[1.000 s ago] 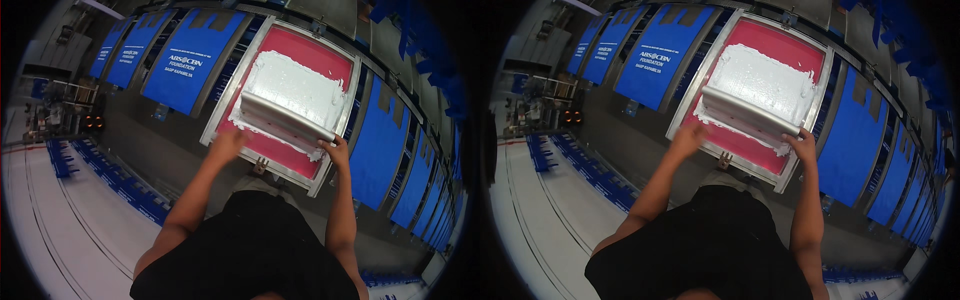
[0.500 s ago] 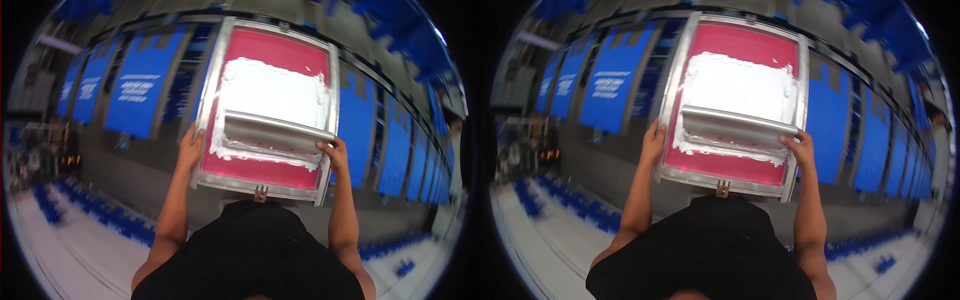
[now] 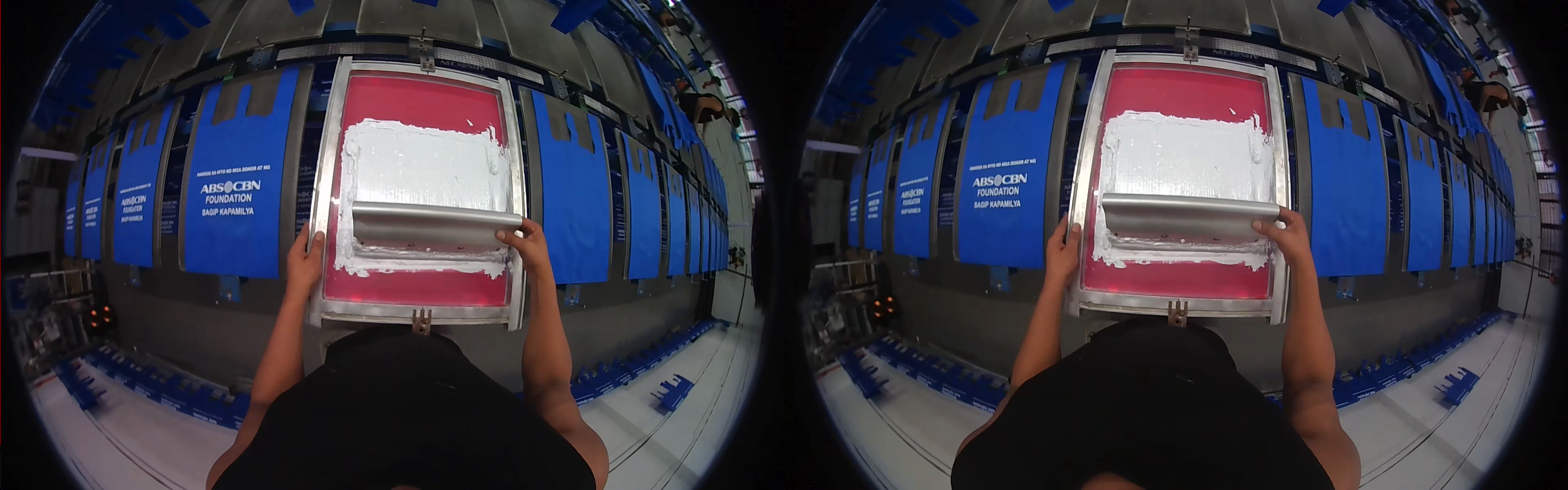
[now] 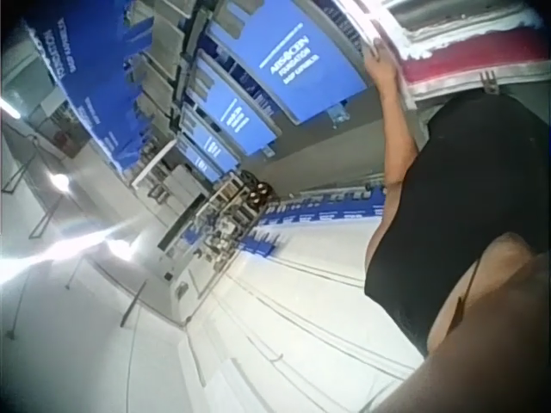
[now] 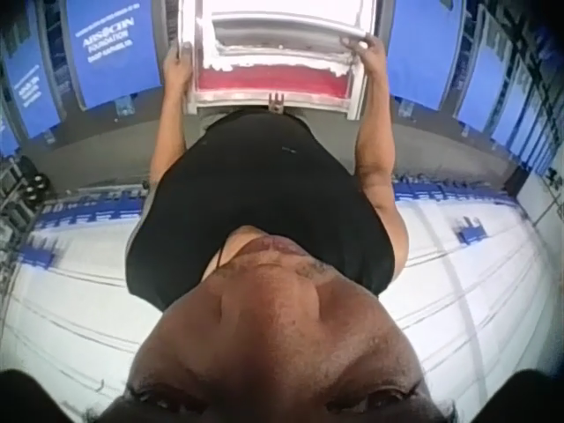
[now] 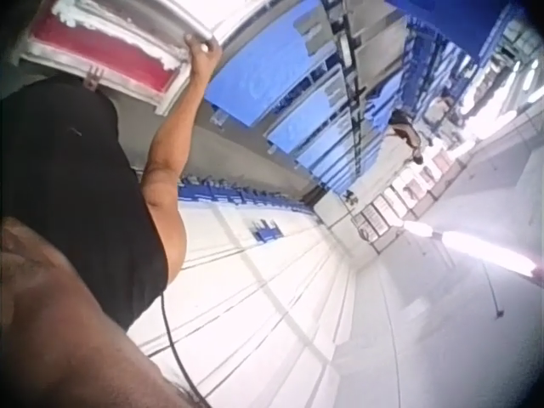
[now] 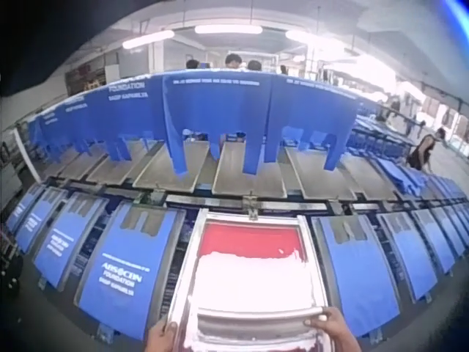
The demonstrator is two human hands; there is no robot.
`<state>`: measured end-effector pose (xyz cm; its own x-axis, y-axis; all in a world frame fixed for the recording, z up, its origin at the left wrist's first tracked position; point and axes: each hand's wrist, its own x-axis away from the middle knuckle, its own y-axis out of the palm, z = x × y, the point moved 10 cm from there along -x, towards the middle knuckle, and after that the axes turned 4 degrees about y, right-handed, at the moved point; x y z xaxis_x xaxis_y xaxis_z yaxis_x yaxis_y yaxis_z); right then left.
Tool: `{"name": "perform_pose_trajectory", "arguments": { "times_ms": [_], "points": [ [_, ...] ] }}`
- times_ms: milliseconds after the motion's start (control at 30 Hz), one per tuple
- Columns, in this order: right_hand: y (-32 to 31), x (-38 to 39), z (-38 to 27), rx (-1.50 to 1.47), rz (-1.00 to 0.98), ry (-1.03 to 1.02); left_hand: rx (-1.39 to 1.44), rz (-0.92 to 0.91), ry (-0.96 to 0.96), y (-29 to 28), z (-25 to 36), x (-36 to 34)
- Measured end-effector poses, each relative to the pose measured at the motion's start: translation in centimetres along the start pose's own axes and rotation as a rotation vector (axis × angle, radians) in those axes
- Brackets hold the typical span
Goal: Manually printing white ink designs onto blue shirts using a screen printing press.
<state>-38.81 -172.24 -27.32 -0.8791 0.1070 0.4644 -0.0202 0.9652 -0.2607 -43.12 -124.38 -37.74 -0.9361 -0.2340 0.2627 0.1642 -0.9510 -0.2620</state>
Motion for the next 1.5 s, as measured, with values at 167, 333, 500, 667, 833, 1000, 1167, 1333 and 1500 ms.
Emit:
{"name": "perform_pose_trajectory", "arguments": {
  "times_ms": [167,333,500,667,833,1000,1167,1333,1500],
  "points": [
    [-0.7,-0.8,0.9,0.030,0.009,-0.070,0.000,0.061,0.029,-0.1,1.1,1.1],
    [-0.8,-0.2,1.3,0.039,-0.024,-0.060,0.067,0.039,-0.001,1.2,-0.8,0.9],
    [-1.3,-0.3,1.9,0.085,0.017,-0.068,-0.028,0.055,-0.005,1.1,-0.8,1.0],
    [-0.8,-0.4,2.0,0.099,-0.004,-0.095,0.157,0.014,-0.117,1.0,0.2,1.1],
    [-0.5,0.0,1.4,0.046,-0.023,-0.072,0.068,0.008,-0.087,1.4,-0.2,0.7],
    [-0.4,0.4,1.1,0.050,-0.023,-0.082,0.078,0.014,-0.086,1.4,0.4,0.9],
    [0.2,-0.2,1.6,0.092,-0.061,-0.068,0.046,0.030,-0.038,0.2,-1.5,0.9],
    [-1.2,0.4,2.4,0.106,-0.058,-0.064,-0.021,0.025,-0.022,1.0,-1.3,1.1],
    [-1.5,0.9,3.0,0.234,-0.098,-0.043,-0.116,-0.025,-0.140,0.9,0.8,2.8]
  ]
}}
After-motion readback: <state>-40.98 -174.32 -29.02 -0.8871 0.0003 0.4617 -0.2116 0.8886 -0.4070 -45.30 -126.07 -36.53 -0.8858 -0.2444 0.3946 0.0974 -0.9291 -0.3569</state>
